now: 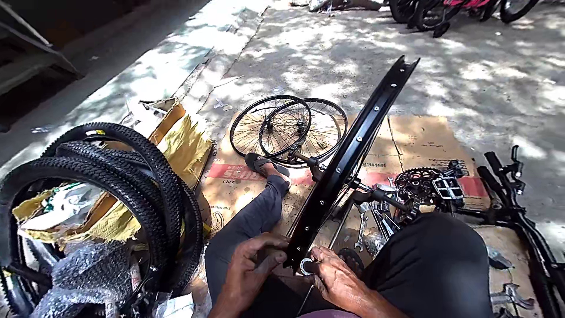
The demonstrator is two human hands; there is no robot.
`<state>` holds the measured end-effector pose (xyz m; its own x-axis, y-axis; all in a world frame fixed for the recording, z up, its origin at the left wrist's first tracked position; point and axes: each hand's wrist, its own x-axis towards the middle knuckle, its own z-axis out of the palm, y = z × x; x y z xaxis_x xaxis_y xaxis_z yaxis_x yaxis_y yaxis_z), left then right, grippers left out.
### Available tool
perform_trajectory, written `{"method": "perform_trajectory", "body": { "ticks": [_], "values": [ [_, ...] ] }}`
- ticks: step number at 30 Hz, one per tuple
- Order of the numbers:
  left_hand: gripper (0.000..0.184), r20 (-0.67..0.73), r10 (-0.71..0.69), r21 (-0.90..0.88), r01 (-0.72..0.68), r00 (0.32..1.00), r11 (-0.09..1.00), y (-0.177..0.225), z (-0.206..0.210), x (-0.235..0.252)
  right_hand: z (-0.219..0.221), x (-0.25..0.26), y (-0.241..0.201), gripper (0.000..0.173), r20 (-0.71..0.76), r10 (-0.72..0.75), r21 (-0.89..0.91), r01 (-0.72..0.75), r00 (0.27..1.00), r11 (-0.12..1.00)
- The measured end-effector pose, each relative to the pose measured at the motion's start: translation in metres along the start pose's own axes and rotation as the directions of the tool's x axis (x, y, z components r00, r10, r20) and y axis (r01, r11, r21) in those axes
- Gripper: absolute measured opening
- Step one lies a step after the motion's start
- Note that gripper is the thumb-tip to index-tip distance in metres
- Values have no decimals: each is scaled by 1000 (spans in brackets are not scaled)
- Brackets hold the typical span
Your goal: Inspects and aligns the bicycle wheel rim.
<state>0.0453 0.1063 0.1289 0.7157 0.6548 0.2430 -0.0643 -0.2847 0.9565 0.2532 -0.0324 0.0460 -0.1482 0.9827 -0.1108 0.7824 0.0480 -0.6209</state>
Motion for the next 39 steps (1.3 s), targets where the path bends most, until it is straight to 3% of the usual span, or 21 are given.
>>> {"method": "perform_trajectory", "body": {
  "ticks": [2,4,7,10,12,14,16,19,21,22,23,25,27,28,30,32,35,39],
  "values": [
    [35,-13,-4,-80,3,1000,997,0,2,1,-17,-6,-9,26,-196,14,147,16,981,989],
    [34,40,4,-24,-3,999,1000,-9,-1,-1,-32,-9,-15,27,-422,-16,212,116,906,970],
    [23,91,30,-4,-30,995,1000,-12,1,0,-55,3,-21,26,-650,-149,90,269,745,959],
    [16,29,124,-31,-123,992,992,4,12,20,-78,21,-23,29,-633,-321,-160,287,704,944],
    [23,-15,170,-45,-170,985,984,19,19,38,-93,26,-28,32,-630,-392,-243,309,670,919],
    [40,-17,217,-81,-218,976,973,27,23,57,-107,30,-34,32,-684,-383,-151,394,621,907],
    [56,4,244,-136,-241,970,961,28,32,74,-116,36,-39,30,-782,-226,51,421,581,906],
    [75,68,142,-406,-103,987,908,32,48,87,-145,44,-36,42,-766,-129,171,394,630,903],
    [84,144,56,-629,48,988,776,37,52,97,-171,44,-33,35,-674,-174,179,388,718,904],
    [78,158,22,-687,94,987,721,37,54,101,-178,45,-33,28,-675,-189,155,387,713,909],
    [64,138,-30,-715,120,990,689,37,56,101,-177,47,-37,18,-739,-173,108,369,651,923],
    [44,52,-154,-725,143,987,673,37,61,103,-161,62,-48,5,-915,-143,-37,275,377,961],
    [41,-2,-192,-742,127,981,659,34,64,108,-150,78,-50,20,-974,-181,-153,192,137,969],
    [37,-15,-162,-741,98,987,664,34,67,110,-148,82,-50,23,-979,-185,-167,190,84,968],
    [28,8,-27,-703,25,1000,710,37,69,115,-149,77,-49,17,-981,-160,-133,231,105,964],
    [27,64,62,-666,-4,996,746,33,67,122,-150,65,-48,8,-972,-115,-58,268,203,962],
    [29,158,-20,-603,112,987,790,53,63,137,-142,51,-49,29,-948,-96,-3,291,304,957],
    [30,321,-57,-573,241,946,783,60,66,160,-141,50,-48,34,-960,-48,41,309,275,950]
  ]
}}
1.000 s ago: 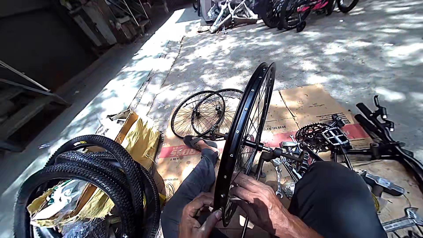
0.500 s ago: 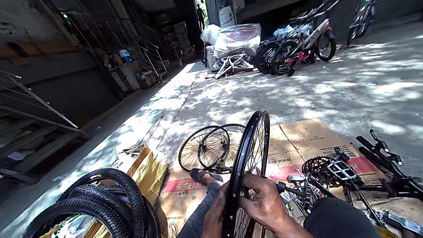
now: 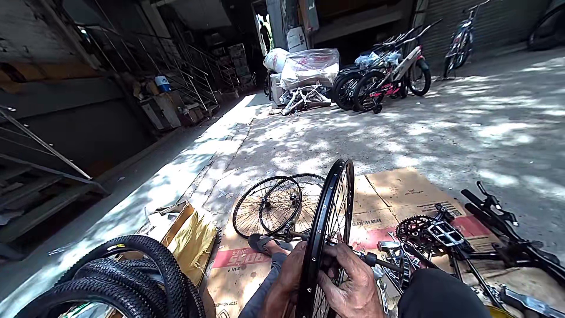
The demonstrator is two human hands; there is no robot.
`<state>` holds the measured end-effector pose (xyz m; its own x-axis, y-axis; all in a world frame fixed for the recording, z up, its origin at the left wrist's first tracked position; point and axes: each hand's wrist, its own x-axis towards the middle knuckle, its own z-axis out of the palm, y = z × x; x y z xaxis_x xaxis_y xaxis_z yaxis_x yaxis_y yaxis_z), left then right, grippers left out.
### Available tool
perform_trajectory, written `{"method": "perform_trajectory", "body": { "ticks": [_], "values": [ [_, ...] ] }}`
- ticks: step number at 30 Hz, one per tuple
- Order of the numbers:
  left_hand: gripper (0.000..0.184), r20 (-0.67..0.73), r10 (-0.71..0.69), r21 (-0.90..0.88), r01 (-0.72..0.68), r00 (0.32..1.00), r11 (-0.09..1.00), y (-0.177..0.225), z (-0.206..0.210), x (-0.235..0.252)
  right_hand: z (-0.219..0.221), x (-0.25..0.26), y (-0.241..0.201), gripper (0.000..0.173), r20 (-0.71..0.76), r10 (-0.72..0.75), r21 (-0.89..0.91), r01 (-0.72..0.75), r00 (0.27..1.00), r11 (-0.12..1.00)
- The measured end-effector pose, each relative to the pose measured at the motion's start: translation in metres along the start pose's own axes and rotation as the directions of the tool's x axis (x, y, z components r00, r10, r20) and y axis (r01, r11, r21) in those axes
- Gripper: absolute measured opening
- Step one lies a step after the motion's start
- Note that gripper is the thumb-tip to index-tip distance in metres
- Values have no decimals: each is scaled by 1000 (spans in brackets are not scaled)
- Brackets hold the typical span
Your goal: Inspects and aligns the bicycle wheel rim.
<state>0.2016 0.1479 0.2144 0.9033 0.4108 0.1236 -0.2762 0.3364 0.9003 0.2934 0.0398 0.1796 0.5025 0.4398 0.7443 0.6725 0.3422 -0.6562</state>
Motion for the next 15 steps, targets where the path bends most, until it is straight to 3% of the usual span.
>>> {"method": "perform_trajectory", "body": {
  "ticks": [3,6,8,9,12,14,15],
  "values": [
    [27,-49,8,34,-7,999,999,1,0,-1,-9,12,5,53,143,63,30,-68,988,997],
    [29,-140,5,56,3,990,998,2,2,-7,-23,34,7,43,426,12,18,-22,905,1000],
    [30,-185,32,41,-25,982,999,1,8,-10,-25,43,6,35,491,4,-12,2,871,1000],
    [32,-201,56,15,-54,978,998,-2,9,-10,-22,44,6,30,451,17,-25,-7,892,1000],
    [34,-308,70,-74,-97,949,993,-12,6,-4,3,37,8,14,97,35,-144,-21,995,989],
    [39,-275,131,-20,-142,952,990,-17,-2,-6,9,41,11,15,18,47,-152,-43,999,987],
    [43,-234,172,28,-171,957,985,-16,-6,-10,6,46,13,16,48,56,-125,-50,997,991]
  ]
}}
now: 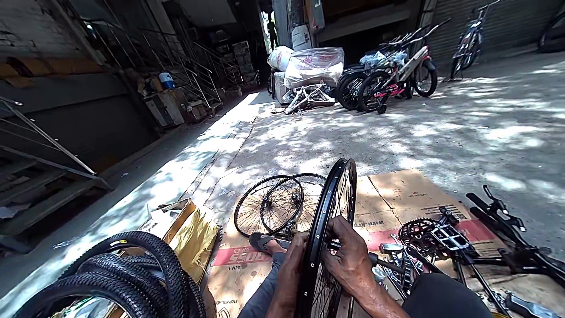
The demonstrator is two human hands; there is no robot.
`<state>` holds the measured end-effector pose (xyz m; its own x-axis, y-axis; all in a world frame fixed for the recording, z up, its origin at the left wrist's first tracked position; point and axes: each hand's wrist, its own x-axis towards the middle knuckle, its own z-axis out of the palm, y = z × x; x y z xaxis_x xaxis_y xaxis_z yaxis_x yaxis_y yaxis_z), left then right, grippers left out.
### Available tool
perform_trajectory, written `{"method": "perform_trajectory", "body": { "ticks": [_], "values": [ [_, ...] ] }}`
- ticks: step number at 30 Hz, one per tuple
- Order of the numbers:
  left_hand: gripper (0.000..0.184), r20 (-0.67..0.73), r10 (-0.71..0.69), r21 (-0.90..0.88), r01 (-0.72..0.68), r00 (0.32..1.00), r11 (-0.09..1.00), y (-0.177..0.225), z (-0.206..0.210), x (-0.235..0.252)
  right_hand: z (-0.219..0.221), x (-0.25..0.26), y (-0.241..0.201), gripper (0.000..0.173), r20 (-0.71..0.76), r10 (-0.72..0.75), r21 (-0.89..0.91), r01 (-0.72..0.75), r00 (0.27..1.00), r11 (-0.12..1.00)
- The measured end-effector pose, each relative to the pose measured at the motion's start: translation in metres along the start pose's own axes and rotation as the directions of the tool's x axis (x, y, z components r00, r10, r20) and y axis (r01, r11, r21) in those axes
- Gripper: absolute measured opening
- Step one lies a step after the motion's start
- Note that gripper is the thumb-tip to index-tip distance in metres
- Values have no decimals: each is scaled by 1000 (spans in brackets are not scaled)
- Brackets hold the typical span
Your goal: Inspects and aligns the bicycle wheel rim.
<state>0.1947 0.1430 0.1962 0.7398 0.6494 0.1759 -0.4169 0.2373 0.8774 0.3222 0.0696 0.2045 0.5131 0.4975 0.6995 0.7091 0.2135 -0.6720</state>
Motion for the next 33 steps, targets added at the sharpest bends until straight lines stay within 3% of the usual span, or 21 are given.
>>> {"method": "perform_trajectory", "body": {
  "ticks": [3,5,7,9,10,13,15,19,21,23,24,26,29,31,33],
  "values": [
    [65,206,103,95,-124,973,988,6,-18,-17,-18,15,14,32,210,32,86,-51,977,995],
    [64,334,134,117,-182,933,976,6,-25,-24,-25,25,22,44,285,112,124,-153,952,980],
    [58,377,157,119,-216,913,969,6,-25,-28,-21,31,23,40,267,226,187,-281,937,941],
    [57,372,163,102,-214,914,971,7,-22,-27,-14,27,24,32,209,314,300,-366,926,881],
    [58,370,165,87,-211,914,974,8,-20,-23,-13,20,22,29,139,313,308,-341,940,888],
    [67,334,152,52,-179,930,982,11,-14,-14,-14,-14,11,29,-75,70,96,-63,995,993],
    [73,302,126,64,-152,945,986,15,-6,-9,-12,-31,3,33,8,-48,-34,48,999,998],
    [80,279,30,-84,-7,960,996,13,2,-1,-14,-19,4,23,170,1,-78,12,985,997],
    [77,259,26,-151,14,965,989,11,3,0,-14,-11,3,17,103,0,194,-20,995,981],
    [67,185,16,-189,19,983,982,6,3,-1,-10,-8,-5,33,53,121,477,-132,991,869],
    [58,146,9,-199,21,989,980,3,3,-1,-10,-7,-9,43,76,174,537,-187,982,823],
    [45,87,22,-151,-9,996,988,-1,4,-2,-13,-4,-11,43,182,155,478,-225,971,849],
    [47,26,33,-69,-31,999,997,-6,1,-7,-21,3,-9,35,382,24,319,-157,924,935],
    [46,52,38,-89,-33,998,995,-5,3,-7,-20,5,-6,28,343,2,325,-121,939,938],
    [40,44,37,-139,-31,998,990,-5,6,-5,-8,5,-6,14,89,-1,236,-20,996,971]
  ]
}}
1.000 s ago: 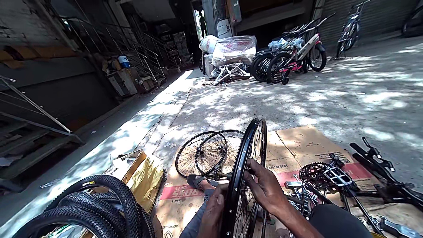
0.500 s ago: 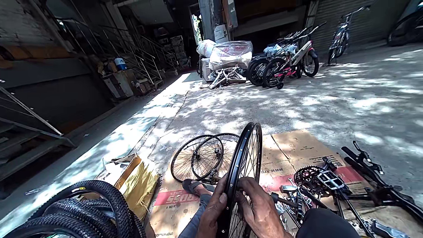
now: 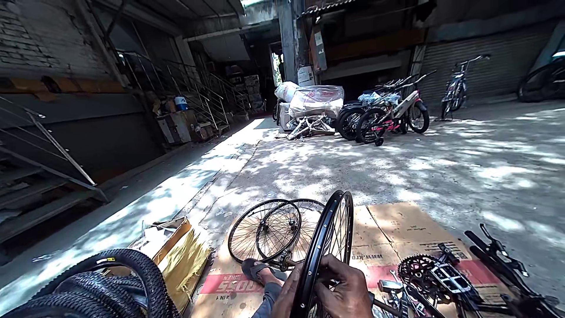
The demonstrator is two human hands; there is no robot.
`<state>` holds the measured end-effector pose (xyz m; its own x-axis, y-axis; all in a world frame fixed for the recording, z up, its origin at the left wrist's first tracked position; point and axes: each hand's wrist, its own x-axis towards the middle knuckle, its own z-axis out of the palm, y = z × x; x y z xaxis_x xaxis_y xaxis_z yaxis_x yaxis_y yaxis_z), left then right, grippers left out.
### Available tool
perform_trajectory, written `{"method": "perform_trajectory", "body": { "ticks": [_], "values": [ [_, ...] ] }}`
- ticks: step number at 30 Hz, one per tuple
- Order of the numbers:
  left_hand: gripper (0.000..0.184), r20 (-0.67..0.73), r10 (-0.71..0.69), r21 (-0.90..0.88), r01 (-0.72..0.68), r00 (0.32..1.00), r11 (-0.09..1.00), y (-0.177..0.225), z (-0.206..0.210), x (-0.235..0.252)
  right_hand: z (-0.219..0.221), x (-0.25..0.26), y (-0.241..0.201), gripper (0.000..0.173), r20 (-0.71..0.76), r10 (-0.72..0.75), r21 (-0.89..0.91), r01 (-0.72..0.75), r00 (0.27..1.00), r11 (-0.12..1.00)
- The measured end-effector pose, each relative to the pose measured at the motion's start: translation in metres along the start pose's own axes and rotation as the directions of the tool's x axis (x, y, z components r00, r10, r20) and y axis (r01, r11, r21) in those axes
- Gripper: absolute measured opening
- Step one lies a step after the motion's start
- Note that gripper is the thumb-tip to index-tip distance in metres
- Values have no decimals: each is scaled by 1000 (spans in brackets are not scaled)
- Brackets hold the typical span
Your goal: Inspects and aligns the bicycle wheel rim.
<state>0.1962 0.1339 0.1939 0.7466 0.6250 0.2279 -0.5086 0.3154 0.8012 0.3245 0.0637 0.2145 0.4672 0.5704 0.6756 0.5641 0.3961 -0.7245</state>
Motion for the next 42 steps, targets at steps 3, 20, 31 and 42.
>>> {"method": "perform_trajectory", "body": {
  "ticks": [3,20,31,42],
  "values": [
    [34,-130,8,-39,-13,991,999,-2,6,-3,25,4,4,32,-282,-121,-209,62,952,976],
    [38,251,-172,201,123,952,972,9,-18,24,-18,-21,-16,44,259,102,-160,-61,961,985],
    [41,64,-23,-56,26,998,998,2,-1,6,-2,-20,1,20,135,-48,-182,72,990,981],
    [64,125,-142,117,128,982,985,29,11,-4,-21,-13,14,23,287,-94,14,94,953,995]
  ]
}}
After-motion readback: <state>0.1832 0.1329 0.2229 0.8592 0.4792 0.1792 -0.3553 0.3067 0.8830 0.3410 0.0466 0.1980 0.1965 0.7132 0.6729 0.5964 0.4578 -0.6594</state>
